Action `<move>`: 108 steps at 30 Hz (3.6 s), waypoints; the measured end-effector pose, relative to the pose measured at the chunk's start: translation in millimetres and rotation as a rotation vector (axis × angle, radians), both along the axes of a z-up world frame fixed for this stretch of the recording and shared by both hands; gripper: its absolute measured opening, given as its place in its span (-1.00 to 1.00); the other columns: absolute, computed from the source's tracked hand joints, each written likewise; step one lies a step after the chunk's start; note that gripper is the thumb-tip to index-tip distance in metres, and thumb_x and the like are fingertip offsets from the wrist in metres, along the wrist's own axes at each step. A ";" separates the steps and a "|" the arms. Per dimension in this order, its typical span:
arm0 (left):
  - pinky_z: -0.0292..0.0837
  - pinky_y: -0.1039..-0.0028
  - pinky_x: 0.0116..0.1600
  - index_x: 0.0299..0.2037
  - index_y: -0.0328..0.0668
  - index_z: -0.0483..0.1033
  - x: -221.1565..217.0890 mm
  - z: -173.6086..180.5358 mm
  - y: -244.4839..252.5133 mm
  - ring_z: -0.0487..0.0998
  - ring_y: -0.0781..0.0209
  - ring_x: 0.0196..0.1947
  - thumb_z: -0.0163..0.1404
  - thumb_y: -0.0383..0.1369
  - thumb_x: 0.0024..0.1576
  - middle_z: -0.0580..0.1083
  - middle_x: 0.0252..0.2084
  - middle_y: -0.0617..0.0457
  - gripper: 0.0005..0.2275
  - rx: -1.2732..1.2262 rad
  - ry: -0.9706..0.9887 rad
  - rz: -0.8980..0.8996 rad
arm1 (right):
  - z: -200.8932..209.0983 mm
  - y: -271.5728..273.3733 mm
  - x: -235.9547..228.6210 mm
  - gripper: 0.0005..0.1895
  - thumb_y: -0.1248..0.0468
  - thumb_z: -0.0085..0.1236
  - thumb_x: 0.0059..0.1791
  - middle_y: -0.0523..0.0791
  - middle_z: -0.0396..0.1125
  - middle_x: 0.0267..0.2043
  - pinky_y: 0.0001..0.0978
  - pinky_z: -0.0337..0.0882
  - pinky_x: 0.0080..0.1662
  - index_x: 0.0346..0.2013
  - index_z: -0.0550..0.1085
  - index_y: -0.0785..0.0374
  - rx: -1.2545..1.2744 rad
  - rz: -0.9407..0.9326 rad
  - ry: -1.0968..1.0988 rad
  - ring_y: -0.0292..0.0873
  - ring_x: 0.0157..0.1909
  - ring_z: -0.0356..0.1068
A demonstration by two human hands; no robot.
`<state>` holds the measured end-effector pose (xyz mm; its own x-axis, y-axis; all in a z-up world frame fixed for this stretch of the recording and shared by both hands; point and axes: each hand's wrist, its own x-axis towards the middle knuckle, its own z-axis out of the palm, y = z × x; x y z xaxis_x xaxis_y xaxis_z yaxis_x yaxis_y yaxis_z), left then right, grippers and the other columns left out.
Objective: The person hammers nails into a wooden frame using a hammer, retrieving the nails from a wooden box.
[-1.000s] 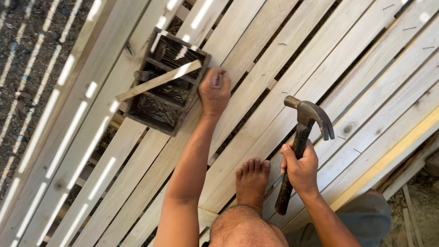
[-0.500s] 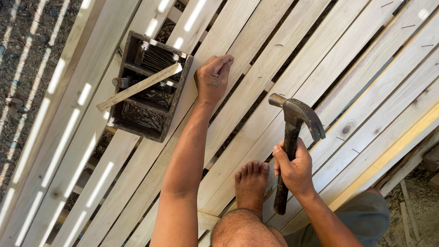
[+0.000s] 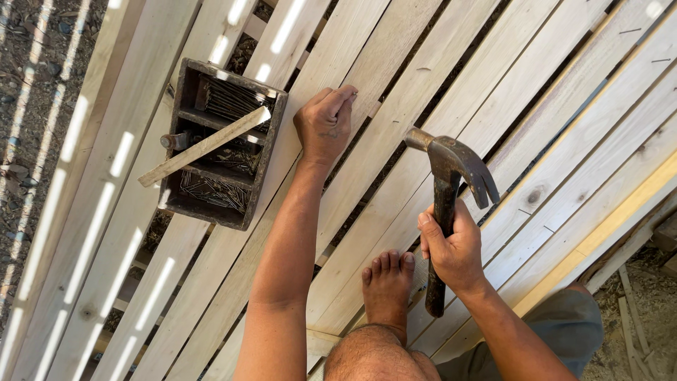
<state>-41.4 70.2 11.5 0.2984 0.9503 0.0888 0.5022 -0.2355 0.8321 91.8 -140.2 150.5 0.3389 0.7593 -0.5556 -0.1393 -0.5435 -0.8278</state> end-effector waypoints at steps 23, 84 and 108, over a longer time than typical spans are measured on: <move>0.36 0.37 -0.43 -0.22 -0.07 0.65 -5.4 4.9 -2.8 0.50 0.17 -0.54 0.22 -0.46 0.13 0.46 -0.50 0.08 -0.92 0.039 0.065 -0.012 | -3.0 67.4 -1.7 -0.71 0.13 -0.13 0.24 -0.20 0.28 -0.50 -0.50 0.33 -0.44 -0.03 0.37 0.34 0.211 0.243 -0.414 -0.36 -0.53 0.32; 0.31 0.05 0.44 0.29 -0.42 0.34 -0.3 92.7 -146.2 0.38 -0.12 0.37 -0.31 -0.11 0.46 0.43 0.26 -0.26 -0.54 -1.356 -1.789 0.182 | 18.9 18.2 -26.4 -0.87 0.44 0.23 0.04 -0.16 0.44 -0.37 -0.42 0.40 -0.36 -0.19 0.42 0.32 0.089 0.116 -0.469 -0.31 -0.43 0.41; 0.27 0.64 -0.26 -0.15 -0.30 0.55 -32.1 71.4 -145.8 0.36 0.50 -0.36 0.10 -0.48 0.22 0.51 -0.30 0.18 -0.93 -1.138 -0.884 0.030 | 4.9 28.6 -16.1 -0.82 0.41 0.06 0.10 -0.13 0.34 -0.25 -0.56 0.36 -0.52 -0.12 0.23 0.28 0.020 0.023 -0.012 -0.41 -0.53 0.30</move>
<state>-73.4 -75.6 82.9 0.5265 0.6343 -0.5662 -0.2749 0.7571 0.5926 75.7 -111.6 155.4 0.3275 0.7780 -0.5361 -0.1173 -0.5295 -0.8401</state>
